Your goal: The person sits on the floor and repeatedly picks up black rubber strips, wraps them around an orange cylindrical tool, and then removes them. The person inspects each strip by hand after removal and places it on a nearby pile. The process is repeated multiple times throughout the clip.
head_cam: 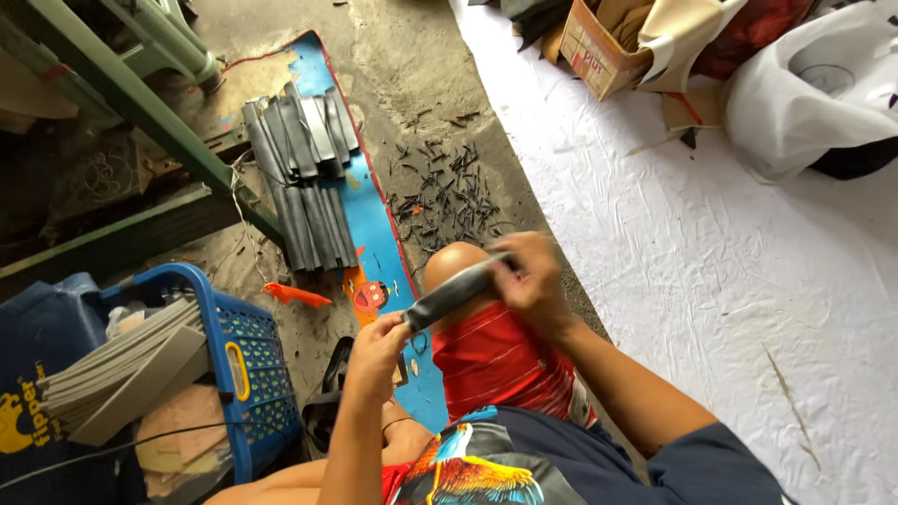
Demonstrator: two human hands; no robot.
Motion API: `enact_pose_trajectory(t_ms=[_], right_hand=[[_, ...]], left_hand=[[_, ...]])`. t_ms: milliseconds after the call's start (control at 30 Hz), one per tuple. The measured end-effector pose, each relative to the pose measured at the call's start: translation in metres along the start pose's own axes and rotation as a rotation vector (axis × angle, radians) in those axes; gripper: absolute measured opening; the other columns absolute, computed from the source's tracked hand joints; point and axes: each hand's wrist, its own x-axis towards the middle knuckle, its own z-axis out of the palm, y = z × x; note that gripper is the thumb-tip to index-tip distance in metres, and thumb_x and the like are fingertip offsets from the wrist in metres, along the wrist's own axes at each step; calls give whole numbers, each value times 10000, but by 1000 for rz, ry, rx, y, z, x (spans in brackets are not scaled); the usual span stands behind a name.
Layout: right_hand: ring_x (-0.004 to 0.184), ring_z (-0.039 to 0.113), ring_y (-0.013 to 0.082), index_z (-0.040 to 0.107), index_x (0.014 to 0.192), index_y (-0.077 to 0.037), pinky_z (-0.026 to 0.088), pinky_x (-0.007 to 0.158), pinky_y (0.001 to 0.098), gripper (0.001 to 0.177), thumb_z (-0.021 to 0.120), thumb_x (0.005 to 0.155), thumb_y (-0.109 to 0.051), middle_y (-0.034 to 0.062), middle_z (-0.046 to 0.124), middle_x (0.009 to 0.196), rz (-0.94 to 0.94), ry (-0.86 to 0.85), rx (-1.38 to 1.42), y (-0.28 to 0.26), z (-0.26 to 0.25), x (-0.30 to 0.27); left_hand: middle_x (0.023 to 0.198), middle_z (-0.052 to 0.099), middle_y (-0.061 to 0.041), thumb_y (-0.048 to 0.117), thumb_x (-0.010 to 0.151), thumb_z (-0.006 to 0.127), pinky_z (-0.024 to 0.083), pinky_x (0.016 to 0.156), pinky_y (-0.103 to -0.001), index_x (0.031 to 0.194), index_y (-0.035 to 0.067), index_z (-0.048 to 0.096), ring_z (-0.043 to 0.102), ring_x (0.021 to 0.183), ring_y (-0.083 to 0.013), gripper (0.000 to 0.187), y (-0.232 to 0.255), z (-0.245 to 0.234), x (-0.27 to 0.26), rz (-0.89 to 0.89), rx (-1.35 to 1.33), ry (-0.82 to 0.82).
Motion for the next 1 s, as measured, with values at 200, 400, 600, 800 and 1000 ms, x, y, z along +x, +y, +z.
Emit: enact_pose_trajectory(t_ms=[200,400,600,800,1000], right_hand=[[813,601,212,697,969,-201,476,795,357,414,944,736,-437,-5,592,857,404,255,-213,33,-7,-24],[630,675,175,733,889,-97,482,604,293,264,864,854,-324,68,707,688,740,14,131,33,-13,-13],[630,610,130,688,933,35,449,533,222,387,915,795,-246,97,658,702,912,17,402,39,-15,-13],[670,629,170,669,935,4,462,579,274,426,961,733,-232,119,678,731,845,38,286,43,-15,-8],[573,583,105,692,847,-2,400,493,181,254,903,793,-134,59,640,640,880,-7,560,51,-6,-13]], left_hand=[[1032,661,-106,85,823,719,410,784,-288,860,0,818,519,900,-165,135,10,-6,-25,13,130,32],[1000,738,-106,250,996,667,512,770,-288,1134,-16,792,680,893,-192,324,-5,-4,-21,-135,-11,-49],[934,774,-92,287,908,796,503,807,-344,1082,19,802,702,912,-189,319,-37,-6,-3,-226,-45,-108],[936,767,-83,275,973,715,514,808,-330,1085,28,789,700,949,-181,282,-35,-3,-4,-205,-17,-86],[880,758,-73,292,949,748,522,860,-357,955,55,763,717,911,-191,237,-14,7,-14,-197,-58,-57]])
